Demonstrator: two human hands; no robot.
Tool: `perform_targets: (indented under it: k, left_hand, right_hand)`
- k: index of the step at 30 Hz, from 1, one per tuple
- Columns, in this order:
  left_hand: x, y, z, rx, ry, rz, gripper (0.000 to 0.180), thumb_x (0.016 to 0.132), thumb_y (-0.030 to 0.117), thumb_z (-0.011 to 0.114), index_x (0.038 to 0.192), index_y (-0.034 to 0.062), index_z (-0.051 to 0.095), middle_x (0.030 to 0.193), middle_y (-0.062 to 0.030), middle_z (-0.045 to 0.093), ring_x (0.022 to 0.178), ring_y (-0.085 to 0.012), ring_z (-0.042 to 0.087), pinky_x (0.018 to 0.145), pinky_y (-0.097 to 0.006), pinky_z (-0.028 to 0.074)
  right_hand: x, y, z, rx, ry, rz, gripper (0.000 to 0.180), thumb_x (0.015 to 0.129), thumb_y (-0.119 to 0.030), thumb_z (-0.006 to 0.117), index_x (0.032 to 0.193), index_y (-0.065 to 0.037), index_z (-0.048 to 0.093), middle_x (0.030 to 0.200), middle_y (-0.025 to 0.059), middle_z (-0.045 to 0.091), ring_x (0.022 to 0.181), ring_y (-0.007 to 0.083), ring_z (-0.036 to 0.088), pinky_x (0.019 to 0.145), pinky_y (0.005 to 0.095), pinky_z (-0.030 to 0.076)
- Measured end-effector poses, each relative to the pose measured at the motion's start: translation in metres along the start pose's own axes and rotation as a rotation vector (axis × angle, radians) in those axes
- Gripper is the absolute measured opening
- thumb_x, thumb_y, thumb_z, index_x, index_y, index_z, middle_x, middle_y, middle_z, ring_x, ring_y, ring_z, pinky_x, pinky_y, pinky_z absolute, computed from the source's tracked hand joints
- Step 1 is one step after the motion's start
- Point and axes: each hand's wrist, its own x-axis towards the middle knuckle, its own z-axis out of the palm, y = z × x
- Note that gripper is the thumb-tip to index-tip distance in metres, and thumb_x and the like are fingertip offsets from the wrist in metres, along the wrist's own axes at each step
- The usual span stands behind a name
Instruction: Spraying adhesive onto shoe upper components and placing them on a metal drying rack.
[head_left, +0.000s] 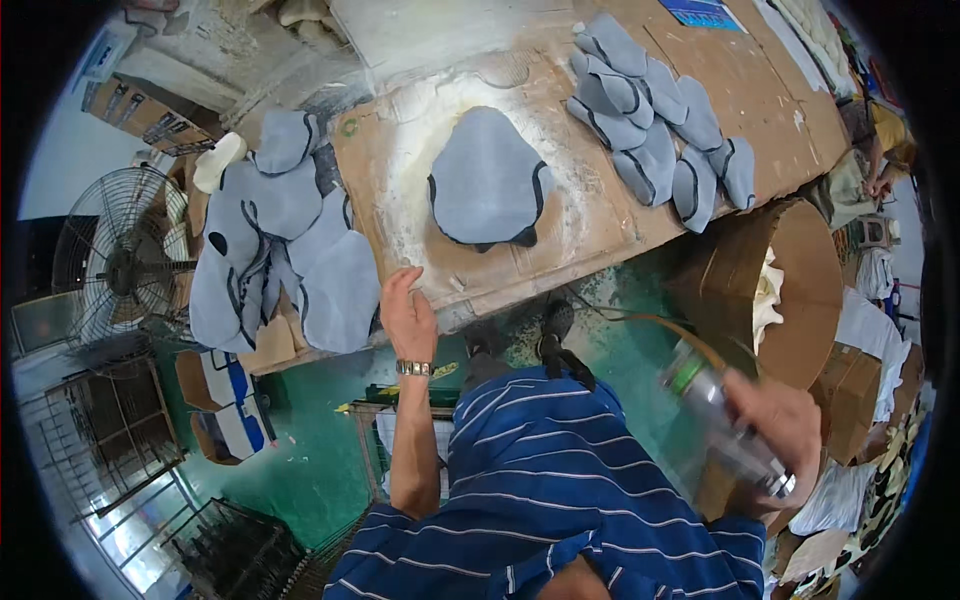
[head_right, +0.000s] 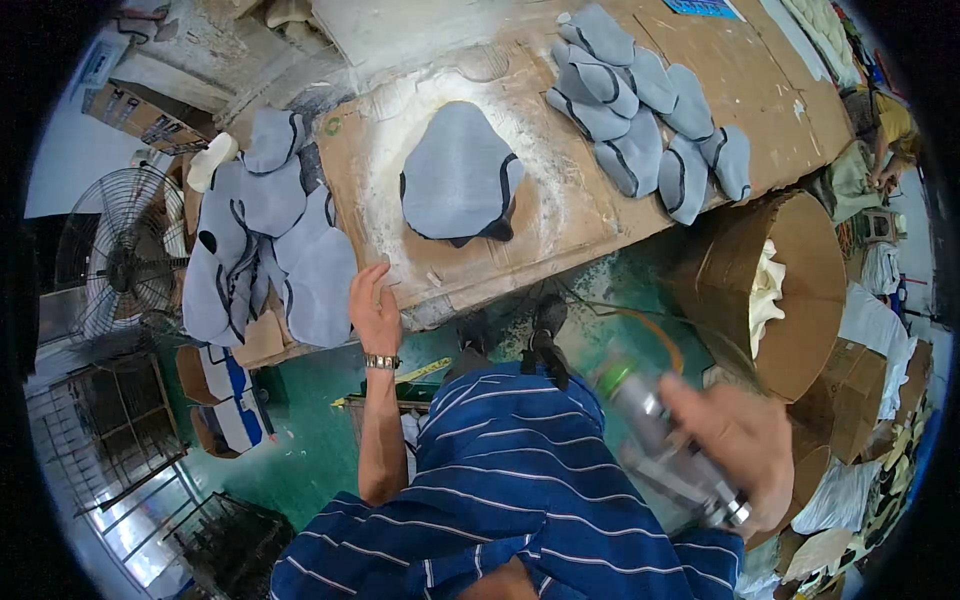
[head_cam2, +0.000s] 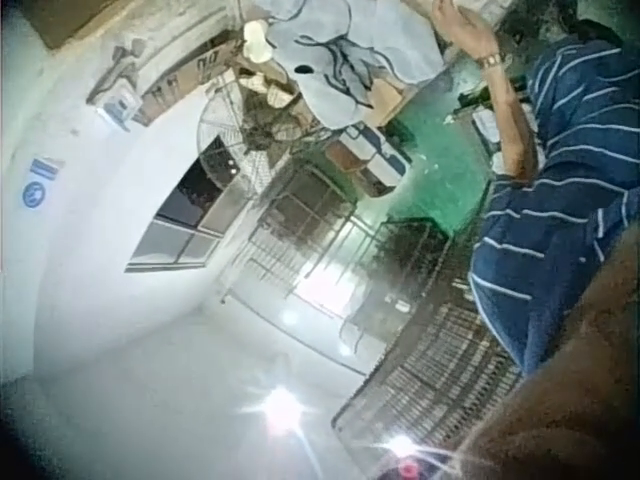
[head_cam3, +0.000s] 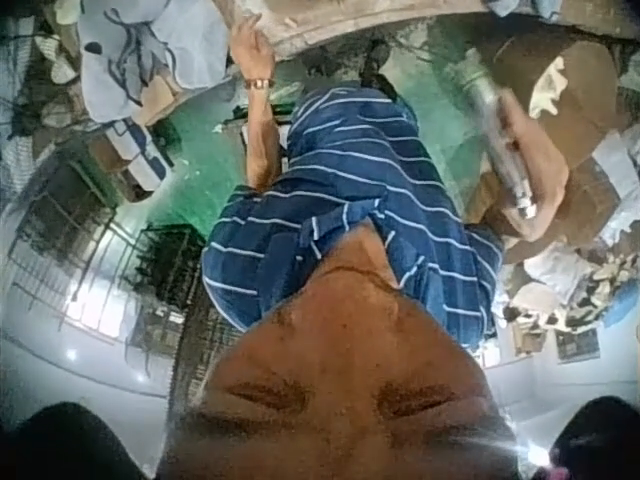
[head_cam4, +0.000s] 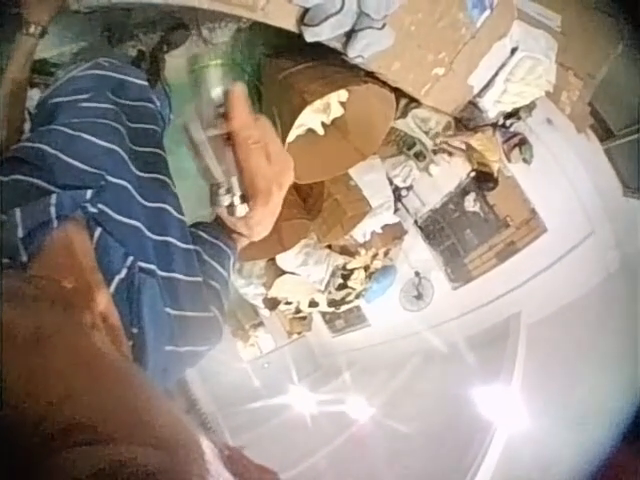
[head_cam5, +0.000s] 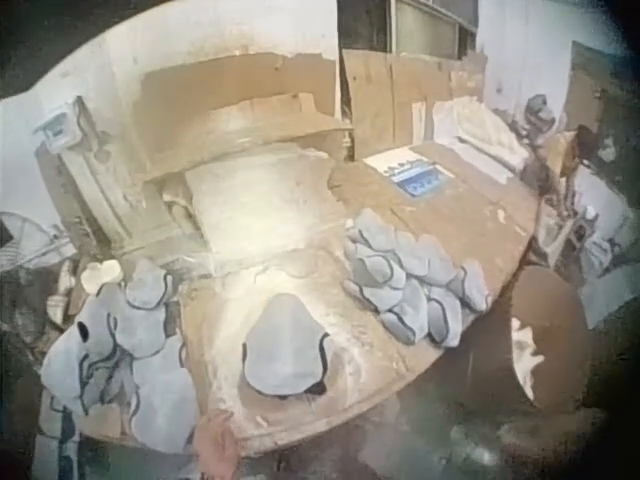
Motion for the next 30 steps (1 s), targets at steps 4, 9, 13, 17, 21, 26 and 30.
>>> perform_targets:
  k: [4,9,13,17,21,26,30]
  left_hand:
    - [0.020,-0.003,0.002,-0.041,0.113,-0.036,0.033,0.083,-0.002,0.058,0.114,0.0025,0.069,0.117,-0.0177,0.067,0.113,-0.0376,0.061,0.102,-0.045,0.046]
    - [0.088,0.020,0.020,0.081,-0.017,0.239,0.034,0.080,0.009,0.073,0.113,0.0062,0.071,0.126,-0.0143,0.064,0.123,-0.0363,0.056,0.106,-0.046,0.044]
    - [0.139,0.003,0.042,0.217,-0.215,0.407,0.028,0.072,0.020,0.081,0.099,0.0127,0.077,0.127,-0.0109,0.064,0.130,-0.0364,0.052,0.111,-0.052,0.036]
    - [0.176,0.011,0.039,0.283,-0.222,0.519,0.020,0.067,0.018,0.083,0.085,0.0112,0.079,0.120,-0.0074,0.067,0.126,-0.0338,0.055,0.106,-0.048,0.041]
    - [0.204,0.025,0.040,0.266,-0.353,0.423,0.019,0.069,0.021,0.081,0.084,0.0097,0.080,0.117,-0.0070,0.069,0.116,-0.0295,0.061,0.100,-0.042,0.048]
    - [0.210,0.025,0.039,0.211,-0.373,0.437,0.016,0.070,0.019,0.081,0.084,0.0091,0.080,0.111,-0.0076,0.071,0.110,-0.0288,0.063,0.096,-0.042,0.049]
    - [0.210,0.040,0.031,0.177,-0.360,0.485,0.011,0.073,0.016,0.080,0.081,0.0080,0.079,0.108,-0.0091,0.072,0.108,-0.0294,0.064,0.094,-0.042,0.050]
  right_hand:
    - [-0.005,0.029,-0.009,0.105,-0.422,-0.189,0.062,0.067,-0.015,0.077,0.125,0.005,0.070,0.072,0.0089,0.064,0.063,0.0219,0.063,0.060,0.0305,0.048]
    - [-0.019,0.045,-0.021,0.102,-0.193,-0.058,0.067,0.071,-0.037,0.070,0.121,0.008,0.070,0.070,0.0115,0.063,0.060,0.0242,0.062,0.059,0.0322,0.048]
    - [-0.026,0.044,-0.031,0.050,-0.142,0.039,0.077,0.073,-0.049,0.067,0.124,0.009,0.067,0.075,0.0142,0.064,0.064,0.0264,0.064,0.063,0.0328,0.048]
    - [-0.035,0.057,-0.039,0.118,-0.167,0.061,0.077,0.076,-0.046,0.067,0.130,0.009,0.064,0.081,0.0169,0.065,0.070,0.0292,0.067,0.067,0.0345,0.050]
    - [-0.029,0.031,-0.024,0.088,-0.006,-0.039,0.057,0.072,-0.024,0.069,0.121,0.006,0.072,0.070,0.0104,0.064,0.060,0.0211,0.064,0.062,0.0287,0.049]
    - [-0.049,0.009,-0.016,0.095,-0.227,-0.023,0.062,0.069,-0.020,0.071,0.125,0.007,0.069,0.072,0.0126,0.065,0.062,0.0219,0.064,0.059,0.0272,0.048]
    - [-0.058,-0.002,0.009,0.023,0.088,0.138,0.065,0.074,-0.040,0.066,0.117,0.007,0.072,0.069,0.0146,0.064,0.058,0.0237,0.062,0.057,0.0315,0.044]
